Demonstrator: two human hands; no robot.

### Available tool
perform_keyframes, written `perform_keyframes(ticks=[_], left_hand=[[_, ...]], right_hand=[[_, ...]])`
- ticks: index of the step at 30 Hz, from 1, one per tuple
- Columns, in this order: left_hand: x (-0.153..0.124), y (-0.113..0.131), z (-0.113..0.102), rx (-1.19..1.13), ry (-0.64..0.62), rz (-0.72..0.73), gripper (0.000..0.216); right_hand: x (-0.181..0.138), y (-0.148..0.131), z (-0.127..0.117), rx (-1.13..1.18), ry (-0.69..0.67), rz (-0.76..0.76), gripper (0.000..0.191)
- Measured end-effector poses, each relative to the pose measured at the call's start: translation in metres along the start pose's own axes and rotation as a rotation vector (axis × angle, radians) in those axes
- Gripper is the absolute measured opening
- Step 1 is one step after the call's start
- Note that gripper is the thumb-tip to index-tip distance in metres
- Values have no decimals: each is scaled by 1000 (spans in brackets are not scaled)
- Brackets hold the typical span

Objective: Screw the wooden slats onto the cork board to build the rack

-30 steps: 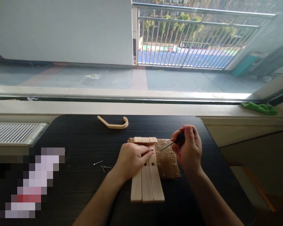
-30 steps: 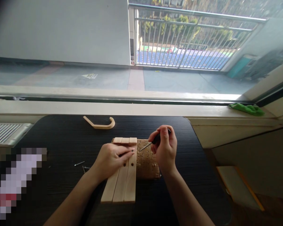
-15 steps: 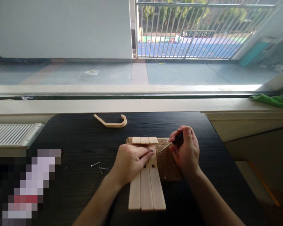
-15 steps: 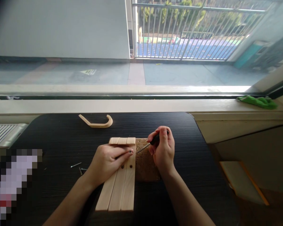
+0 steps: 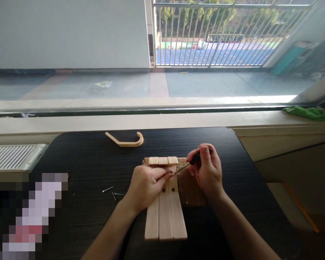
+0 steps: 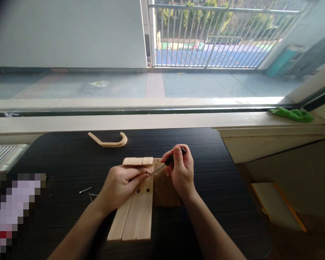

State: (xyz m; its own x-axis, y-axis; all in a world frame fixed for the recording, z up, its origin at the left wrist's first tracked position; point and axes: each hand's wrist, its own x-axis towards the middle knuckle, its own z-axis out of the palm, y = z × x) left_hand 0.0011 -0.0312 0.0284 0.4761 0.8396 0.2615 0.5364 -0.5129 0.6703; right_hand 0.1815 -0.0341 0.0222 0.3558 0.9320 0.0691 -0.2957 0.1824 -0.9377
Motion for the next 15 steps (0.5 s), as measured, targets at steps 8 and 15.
perform_keyframes(ticks=[8, 15], left_hand=[[1, -1, 0, 11, 13, 10, 20], [2, -1, 0, 19, 7, 1, 19]], right_hand=[[-8, 1, 2, -121, -74, -105, 28], [-11, -1, 5, -208, -94, -168, 24]])
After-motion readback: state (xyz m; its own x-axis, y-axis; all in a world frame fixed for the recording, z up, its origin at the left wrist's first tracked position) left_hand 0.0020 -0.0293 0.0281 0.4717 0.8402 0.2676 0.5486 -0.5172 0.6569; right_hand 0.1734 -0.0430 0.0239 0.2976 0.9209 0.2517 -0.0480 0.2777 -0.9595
